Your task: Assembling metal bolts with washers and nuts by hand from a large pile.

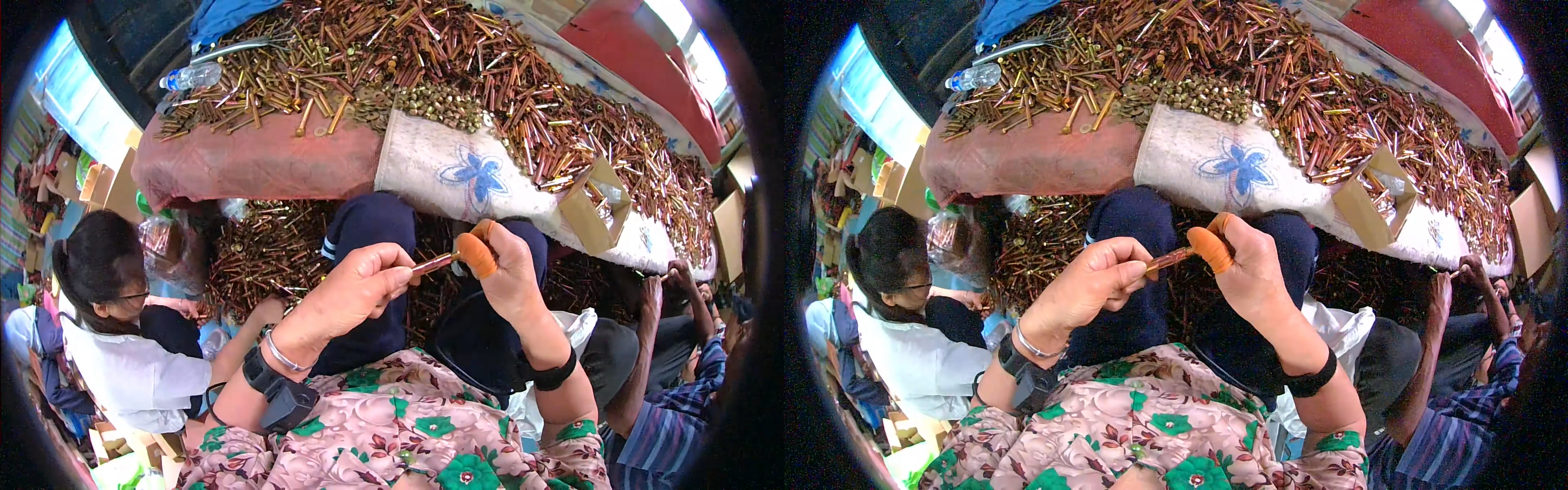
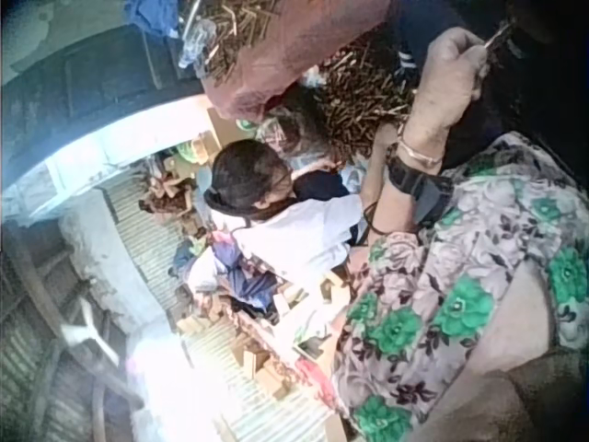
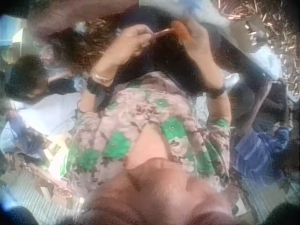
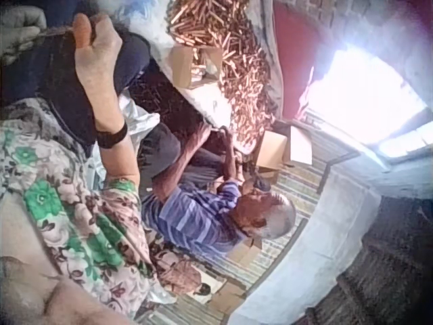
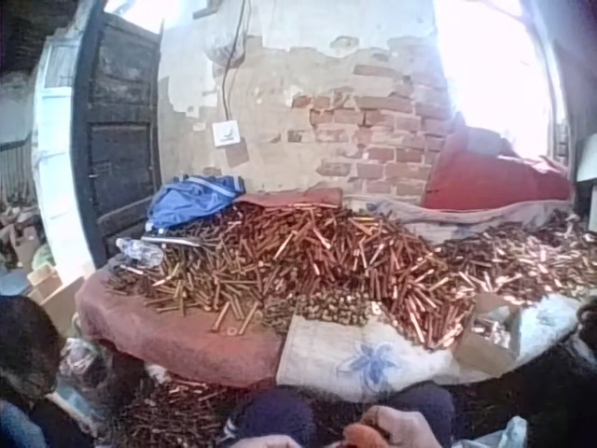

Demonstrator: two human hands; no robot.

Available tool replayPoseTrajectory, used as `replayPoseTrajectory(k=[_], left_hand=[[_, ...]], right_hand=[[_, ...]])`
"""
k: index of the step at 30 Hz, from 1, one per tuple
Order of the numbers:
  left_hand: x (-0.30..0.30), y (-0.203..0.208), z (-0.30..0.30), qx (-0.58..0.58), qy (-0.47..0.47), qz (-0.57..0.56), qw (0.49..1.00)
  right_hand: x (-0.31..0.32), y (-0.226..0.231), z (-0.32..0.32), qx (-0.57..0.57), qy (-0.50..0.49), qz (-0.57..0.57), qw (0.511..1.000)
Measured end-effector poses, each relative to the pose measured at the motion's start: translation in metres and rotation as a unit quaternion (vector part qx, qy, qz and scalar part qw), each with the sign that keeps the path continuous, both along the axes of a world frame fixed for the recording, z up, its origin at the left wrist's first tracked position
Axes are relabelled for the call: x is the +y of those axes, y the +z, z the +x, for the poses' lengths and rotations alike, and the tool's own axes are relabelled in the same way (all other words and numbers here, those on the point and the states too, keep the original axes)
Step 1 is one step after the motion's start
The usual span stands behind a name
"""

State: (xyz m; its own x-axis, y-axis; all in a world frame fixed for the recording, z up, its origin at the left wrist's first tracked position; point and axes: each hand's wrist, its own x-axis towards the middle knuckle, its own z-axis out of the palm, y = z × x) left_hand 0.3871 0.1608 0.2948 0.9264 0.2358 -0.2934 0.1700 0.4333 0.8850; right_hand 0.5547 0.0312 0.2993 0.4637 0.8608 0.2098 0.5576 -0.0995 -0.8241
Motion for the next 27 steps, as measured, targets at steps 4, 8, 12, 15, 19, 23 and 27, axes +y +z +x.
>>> replayPoseTrajectory(k=[4,8,12,15,19,23,27], left_hand=[[-0.002,-0.004,-0.002,0.009,0.003,0.048,0.999],[-0.003,-0.008,-0.002,-0.007,0.009,0.153,0.988],[0.004,-0.010,-0.006,0.001,0.023,0.143,0.989],[0.005,-0.009,-0.010,0.019,0.012,0.106,0.994],[0.008,-0.010,-0.012,0.015,0.013,0.161,0.987],[0.012,-0.010,-0.019,0.009,0.025,0.146,0.989],[0.021,-0.014,-0.025,0.018,0.036,0.160,0.986]], right_hand=[[0.006,0.003,-0.009,0.267,-0.012,0.036,0.963],[0.006,0.004,-0.011,0.300,-0.025,-0.002,0.954],[0.008,-0.002,-0.018,0.391,-0.008,0.036,0.919],[0.008,0.007,-0.016,0.229,-0.004,-0.067,0.971],[0.016,-0.003,-0.019,0.245,0.026,0.016,0.969],[0.019,-0.007,-0.013,0.021,0.046,-0.090,0.995],[0.039,-0.003,-0.028,0.320,0.034,0.012,0.947]])
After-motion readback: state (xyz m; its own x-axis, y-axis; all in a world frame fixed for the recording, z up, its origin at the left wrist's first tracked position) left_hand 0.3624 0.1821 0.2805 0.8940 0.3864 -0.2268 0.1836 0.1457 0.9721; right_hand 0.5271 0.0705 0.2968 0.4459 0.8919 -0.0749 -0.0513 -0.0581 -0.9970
